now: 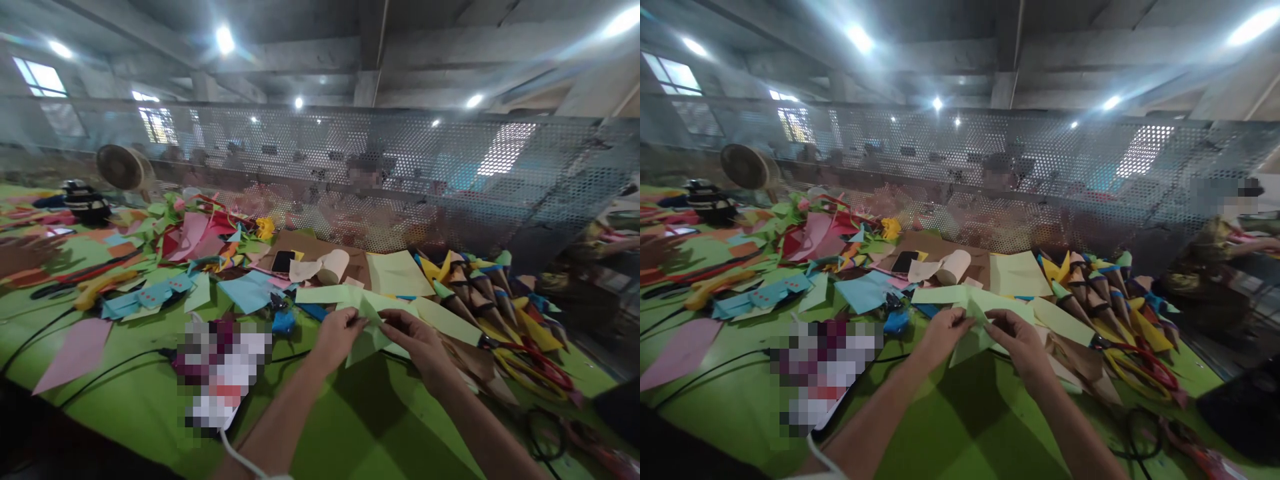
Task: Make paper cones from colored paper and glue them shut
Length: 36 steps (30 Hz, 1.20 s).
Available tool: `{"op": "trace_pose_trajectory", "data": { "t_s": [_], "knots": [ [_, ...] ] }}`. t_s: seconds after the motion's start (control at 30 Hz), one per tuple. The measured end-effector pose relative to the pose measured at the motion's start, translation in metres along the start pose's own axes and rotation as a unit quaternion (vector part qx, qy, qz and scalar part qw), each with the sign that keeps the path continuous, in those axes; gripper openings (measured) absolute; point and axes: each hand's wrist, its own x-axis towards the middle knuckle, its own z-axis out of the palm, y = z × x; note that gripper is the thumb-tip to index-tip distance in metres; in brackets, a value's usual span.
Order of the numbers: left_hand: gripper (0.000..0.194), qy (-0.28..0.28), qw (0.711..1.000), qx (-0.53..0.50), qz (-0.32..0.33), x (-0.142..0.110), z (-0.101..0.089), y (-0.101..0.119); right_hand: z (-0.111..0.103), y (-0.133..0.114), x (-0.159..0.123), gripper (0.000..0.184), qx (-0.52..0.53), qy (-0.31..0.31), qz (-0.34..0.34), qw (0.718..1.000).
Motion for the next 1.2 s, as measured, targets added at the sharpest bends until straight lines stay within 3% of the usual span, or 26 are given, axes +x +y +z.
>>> {"op": "trace_pose_trajectory", "data": {
  "t_s": [0.1,0.23,0.37,0.7,0.93,1.2],
  "knots": [
    [0.026,-0.034,0.998,0.035,0.046,0.0,0.004,-0.003,0.002,0.0,-0.001,0.039,-0.007,-0.002,0.0,1.0],
    [0.025,-0.066,0.996,0.039,0.046,-0.002,0.012,-0.008,0.002,-0.001,-0.002,0.038,-0.014,0.028,0.003,1.0],
    [0.024,-0.077,0.993,0.066,0.058,-0.004,0.014,-0.009,0.0,-0.004,-0.002,0.037,0.0,0.014,0.016,1.0],
    [0.025,-0.139,0.982,0.108,0.074,-0.01,0.012,-0.001,0.001,-0.005,-0.002,0.047,-0.023,0.054,-0.021,0.998],
    [0.022,-0.128,0.977,0.158,0.064,-0.013,0.013,0.004,0.0,-0.008,-0.002,0.037,0.003,0.044,-0.037,0.998],
    [0.021,-0.133,0.972,0.183,0.059,-0.011,0.013,0.001,-0.004,-0.001,0.002,0.041,0.01,0.076,-0.014,0.997]
  ]
}}
